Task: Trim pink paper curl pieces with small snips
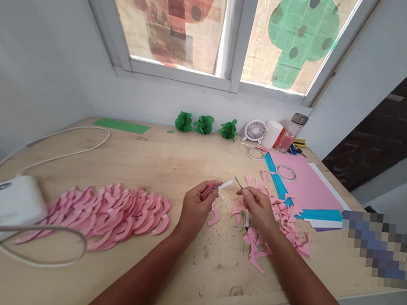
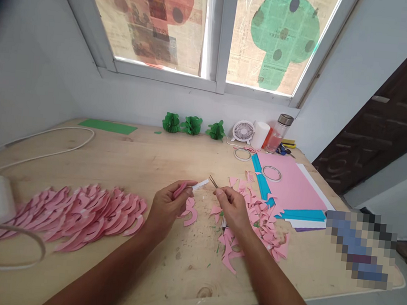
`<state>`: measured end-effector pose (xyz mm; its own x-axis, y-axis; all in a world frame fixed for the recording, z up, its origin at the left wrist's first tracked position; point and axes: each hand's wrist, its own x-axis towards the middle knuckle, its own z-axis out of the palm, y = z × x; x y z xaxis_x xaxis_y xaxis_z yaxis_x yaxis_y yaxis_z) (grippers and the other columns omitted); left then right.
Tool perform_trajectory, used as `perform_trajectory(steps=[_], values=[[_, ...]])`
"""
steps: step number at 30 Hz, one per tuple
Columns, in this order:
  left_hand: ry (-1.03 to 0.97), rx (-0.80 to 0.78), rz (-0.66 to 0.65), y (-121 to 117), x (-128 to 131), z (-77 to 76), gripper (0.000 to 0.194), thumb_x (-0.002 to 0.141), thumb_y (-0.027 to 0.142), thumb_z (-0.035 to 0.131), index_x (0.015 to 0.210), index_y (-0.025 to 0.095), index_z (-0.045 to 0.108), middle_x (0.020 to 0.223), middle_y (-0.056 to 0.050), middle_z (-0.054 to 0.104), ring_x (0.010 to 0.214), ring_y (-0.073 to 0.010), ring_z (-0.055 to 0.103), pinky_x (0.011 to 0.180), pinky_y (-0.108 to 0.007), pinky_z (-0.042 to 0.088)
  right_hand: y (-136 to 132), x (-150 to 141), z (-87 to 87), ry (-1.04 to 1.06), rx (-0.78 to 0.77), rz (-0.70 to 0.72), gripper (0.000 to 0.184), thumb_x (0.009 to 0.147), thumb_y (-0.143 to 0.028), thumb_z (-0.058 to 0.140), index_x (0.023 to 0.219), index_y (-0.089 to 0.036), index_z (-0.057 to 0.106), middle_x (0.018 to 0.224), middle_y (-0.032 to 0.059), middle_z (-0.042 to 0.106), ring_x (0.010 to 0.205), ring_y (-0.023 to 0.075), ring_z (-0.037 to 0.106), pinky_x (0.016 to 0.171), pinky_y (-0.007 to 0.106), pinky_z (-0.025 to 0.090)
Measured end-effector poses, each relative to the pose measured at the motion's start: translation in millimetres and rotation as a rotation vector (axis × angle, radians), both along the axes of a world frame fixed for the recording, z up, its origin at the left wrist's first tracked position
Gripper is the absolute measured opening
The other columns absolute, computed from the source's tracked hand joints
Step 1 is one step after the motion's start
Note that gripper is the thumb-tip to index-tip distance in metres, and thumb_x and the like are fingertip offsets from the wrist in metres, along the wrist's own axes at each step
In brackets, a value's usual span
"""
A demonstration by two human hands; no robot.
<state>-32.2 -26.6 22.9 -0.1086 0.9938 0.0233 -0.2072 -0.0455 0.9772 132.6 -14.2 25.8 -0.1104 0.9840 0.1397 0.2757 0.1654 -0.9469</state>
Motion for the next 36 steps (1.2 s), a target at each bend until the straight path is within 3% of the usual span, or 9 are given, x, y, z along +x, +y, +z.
perform_trajectory(steps=[10, 36], values=[[-0.043, 0.002, -0.024, -2.5, 2.3, 4.3, 0.026, 0.07, 0.03, 0.062, 0.09, 0.014, 0.064, 0.058, 0.006, 0.045, 0.038, -0.0015, 0.028, 0.037, -0.016, 0.023, -1.4, -6.2, -2.9, -0.022, 0.023, 0.051, 0.034, 0.081, -0.045, 0.047, 0.073, -0.014, 0.059, 0.058, -0.0029, 0.04, 0.054, 0.0095, 0.036, 0.05, 0.022, 0.027], [-0.08, -0.053, -0.085, -3.4, 6.6, 3.4, 0.029, 0.066, 0.032, 0.065, 0.089, 0.014, 0.064, 0.06, 0.005, 0.048, 0.036, -0.0007, 0.028, 0.035, -0.017, 0.021, -3.3, -6.3, -3.2, 0.033, 0.051, 0.031, 0.034, 0.08, -0.045, 0.051, 0.087, -0.015, 0.066, 0.062, -0.0018, 0.044, 0.056, 0.0103, 0.035, 0.052, 0.022, 0.028]])
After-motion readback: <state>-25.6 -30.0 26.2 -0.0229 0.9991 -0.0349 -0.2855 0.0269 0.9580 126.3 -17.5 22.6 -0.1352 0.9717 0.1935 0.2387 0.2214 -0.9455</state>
